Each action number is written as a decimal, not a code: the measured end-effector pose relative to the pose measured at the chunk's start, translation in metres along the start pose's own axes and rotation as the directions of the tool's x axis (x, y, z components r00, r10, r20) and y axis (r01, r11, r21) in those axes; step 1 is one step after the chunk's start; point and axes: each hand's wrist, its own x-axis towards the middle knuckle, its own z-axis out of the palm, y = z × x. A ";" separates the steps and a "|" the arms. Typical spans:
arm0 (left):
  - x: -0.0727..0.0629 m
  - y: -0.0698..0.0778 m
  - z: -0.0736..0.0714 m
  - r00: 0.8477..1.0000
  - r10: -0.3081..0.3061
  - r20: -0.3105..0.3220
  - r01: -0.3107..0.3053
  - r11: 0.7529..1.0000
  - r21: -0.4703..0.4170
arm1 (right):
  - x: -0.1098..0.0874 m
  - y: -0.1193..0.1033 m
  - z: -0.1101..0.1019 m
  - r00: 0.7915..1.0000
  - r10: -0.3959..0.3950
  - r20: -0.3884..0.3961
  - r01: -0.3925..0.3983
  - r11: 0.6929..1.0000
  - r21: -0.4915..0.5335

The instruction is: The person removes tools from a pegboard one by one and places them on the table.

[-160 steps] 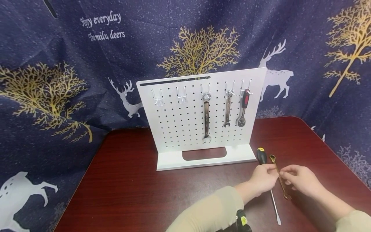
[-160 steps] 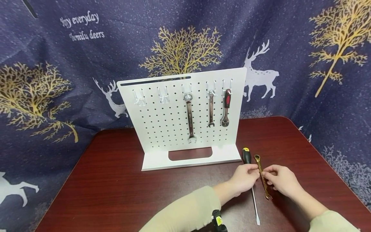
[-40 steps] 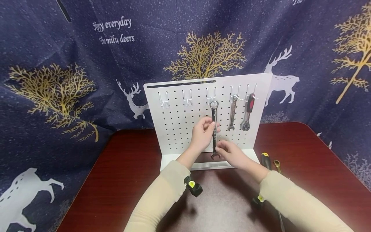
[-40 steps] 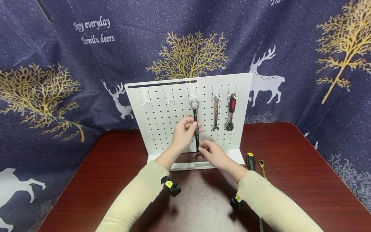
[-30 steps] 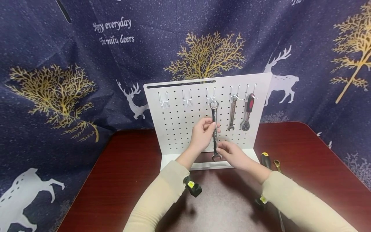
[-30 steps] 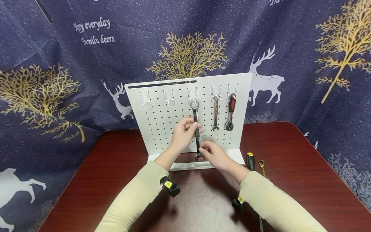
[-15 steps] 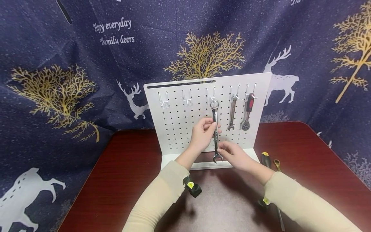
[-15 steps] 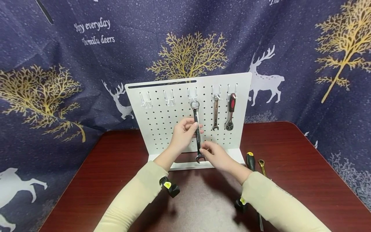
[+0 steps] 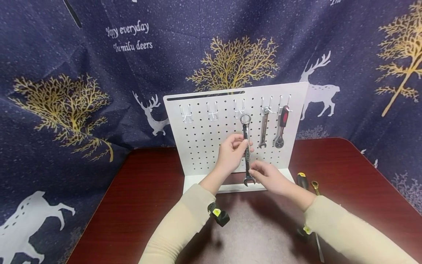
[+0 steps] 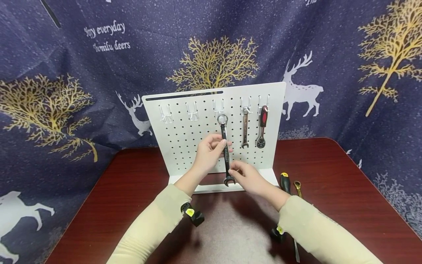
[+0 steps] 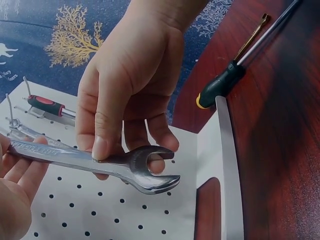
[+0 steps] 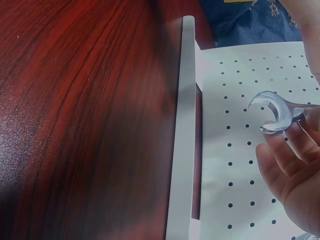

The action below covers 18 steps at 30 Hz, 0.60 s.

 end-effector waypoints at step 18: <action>-0.006 0.007 0.015 0.999 -0.024 0.024 0.023 1.000 0.018 | -0.012 0.004 -0.009 1.000 -0.008 -0.004 0.009 1.000 0.011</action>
